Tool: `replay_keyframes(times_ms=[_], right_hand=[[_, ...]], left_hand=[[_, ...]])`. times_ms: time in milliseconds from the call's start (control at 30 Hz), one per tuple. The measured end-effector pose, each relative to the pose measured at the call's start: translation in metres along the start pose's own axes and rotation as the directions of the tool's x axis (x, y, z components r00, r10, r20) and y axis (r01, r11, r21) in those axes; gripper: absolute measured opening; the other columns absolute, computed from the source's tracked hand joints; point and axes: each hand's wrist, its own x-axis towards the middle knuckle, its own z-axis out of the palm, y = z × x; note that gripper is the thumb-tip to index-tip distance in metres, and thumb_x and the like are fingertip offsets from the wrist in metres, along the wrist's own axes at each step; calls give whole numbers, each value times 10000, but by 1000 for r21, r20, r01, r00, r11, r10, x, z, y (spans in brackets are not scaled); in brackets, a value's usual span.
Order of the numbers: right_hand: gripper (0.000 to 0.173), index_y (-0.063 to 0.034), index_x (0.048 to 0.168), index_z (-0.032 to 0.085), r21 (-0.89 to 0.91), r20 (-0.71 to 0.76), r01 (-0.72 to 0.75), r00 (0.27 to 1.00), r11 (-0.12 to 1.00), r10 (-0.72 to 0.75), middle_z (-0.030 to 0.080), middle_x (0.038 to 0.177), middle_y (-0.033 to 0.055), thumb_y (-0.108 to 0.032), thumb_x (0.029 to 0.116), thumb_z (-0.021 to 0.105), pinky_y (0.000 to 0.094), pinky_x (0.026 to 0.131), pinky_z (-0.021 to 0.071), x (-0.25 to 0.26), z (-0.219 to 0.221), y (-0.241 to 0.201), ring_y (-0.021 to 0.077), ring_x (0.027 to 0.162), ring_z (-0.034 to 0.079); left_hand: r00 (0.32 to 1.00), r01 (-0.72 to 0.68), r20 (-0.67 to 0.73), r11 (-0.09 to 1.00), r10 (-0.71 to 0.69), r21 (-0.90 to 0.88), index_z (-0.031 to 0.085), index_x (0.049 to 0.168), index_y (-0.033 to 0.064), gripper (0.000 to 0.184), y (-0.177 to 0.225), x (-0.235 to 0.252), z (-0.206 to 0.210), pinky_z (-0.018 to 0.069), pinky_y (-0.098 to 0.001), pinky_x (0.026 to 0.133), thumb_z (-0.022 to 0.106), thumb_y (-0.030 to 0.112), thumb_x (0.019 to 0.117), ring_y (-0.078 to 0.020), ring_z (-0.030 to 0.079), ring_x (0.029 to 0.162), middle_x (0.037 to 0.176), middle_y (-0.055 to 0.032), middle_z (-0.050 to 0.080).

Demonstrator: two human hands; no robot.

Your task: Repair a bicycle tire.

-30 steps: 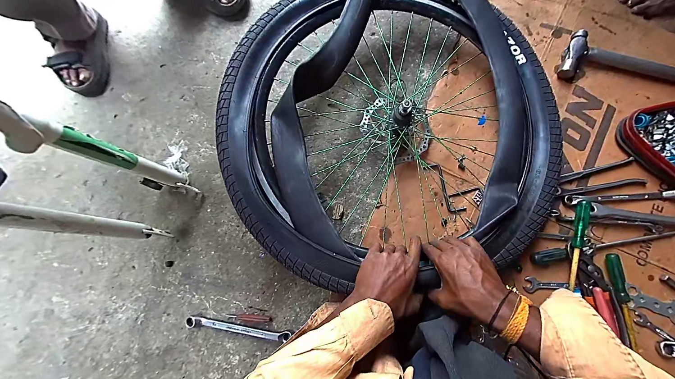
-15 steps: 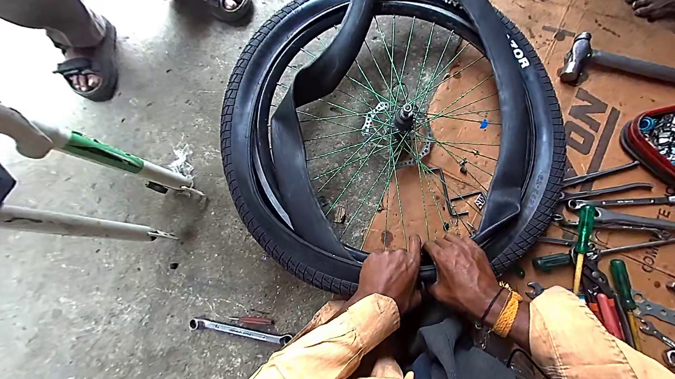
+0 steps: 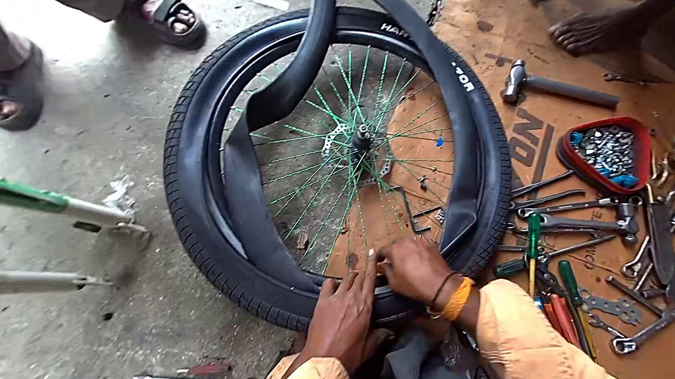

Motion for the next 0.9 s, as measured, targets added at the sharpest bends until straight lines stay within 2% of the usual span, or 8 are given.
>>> replay_keyframes(times_ms=[133, 267, 333, 433, 533, 600, 667, 900], right_hand=[[271, -150, 1059, 726, 104, 28, -27, 999, 994, 24, 723, 1029, 97, -358, 1010, 558, 544, 835, 549, 11, 1, -3, 295, 1017, 692], [268, -188, 1194, 746, 20, -510, 140, 853, 990, -110, 706, 1194, 46, -186, 982, 582, 487, 907, 561, -5, -4, 39, 243, 1102, 673], [355, -184, 1236, 735, -57, -563, 116, 817, 992, -128, 649, 1360, 58, -107, 916, 601, 558, 1028, 478, -15, -11, 71, 276, 1293, 582], [443, -188, 1266, 720, -49, -538, 171, 826, 984, -170, 612, 1422, 36, -119, 837, 630, 556, 1049, 472, -27, -2, 100, 252, 1369, 527], [418, -220, 1237, 741, -38, -540, 260, 807, 965, -239, 622, 1407, 13, -218, 828, 655, 513, 1041, 499, -29, 17, 84, 233, 1363, 527], [375, -238, 1230, 746, -13, -521, 287, 816, 958, -252, 617, 1407, 4, -295, 866, 672, 487, 1050, 498, -24, 31, 67, 226, 1370, 514], [377, -257, 1251, 733, -9, -458, 273, 854, 962, -247, 589, 1450, -14, -393, 904, 672, 474, 1064, 486, -22, 42, 54, 211, 1398, 485], [344, -274, 1218, 750, -70, -395, 187, 896, 980, -200, 591, 1464, -47, -451, 940, 655, 435, 1037, 505, -21, 48, 21, 195, 1372, 523]], left_hand=[[1000, 21, -7, 1000, -21, -7, 101, 1663, 140, 1235, -9, -8, -1, 349, -493, 1157, 796, 621, 763, -224, 464, 1439, 1589, -37, 466], [981, -29, -191, 1000, 30, 6, 430, 1567, 186, 1041, -44, -27, 2, 320, -546, 1184, 890, 476, 680, -223, 508, 1408, 1512, 19, 563], [972, -1, -235, 1000, 8, 31, 534, 1496, 166, 991, -66, -40, -3, 221, -621, 1224, 944, 382, 620, -269, 477, 1438, 1491, -10, 583], [975, -20, -222, 998, 7, -59, 533, 1465, 112, 915, -86, -54, -13, 128, -615, 1257, 896, 403, 677, -262, 345, 1527, 1582, -71, 475], [960, -224, -240, 914, 147, -339, 618, 1234, 112, 507, -66, -52, -15, 305, -496, 1236, 761, 428, 864, -219, 431, 1465, 1567, -64, 473], [948, -285, -238, 891, 210, -352, 682, 1105, 130, 314, -52, -44, -5, 274, -523, 1248, 697, 395, 936, -227, 386, 1499, 1584, -43, 465], [953, -234, -243, 948, 180, -215, 714, 1105, 203, 274, -52, -38, 10, 211, -570, 1256, 614, 423, 978, -229, 356, 1517, 1559, -2, 500], [926, -143, -369, 980, 83, -137, 697, 1288, 260, 335, -73, -36, 18, 307, -543, 1223, 576, 397, 1007, -197, 524, 1373, 1375, 22, 635]])
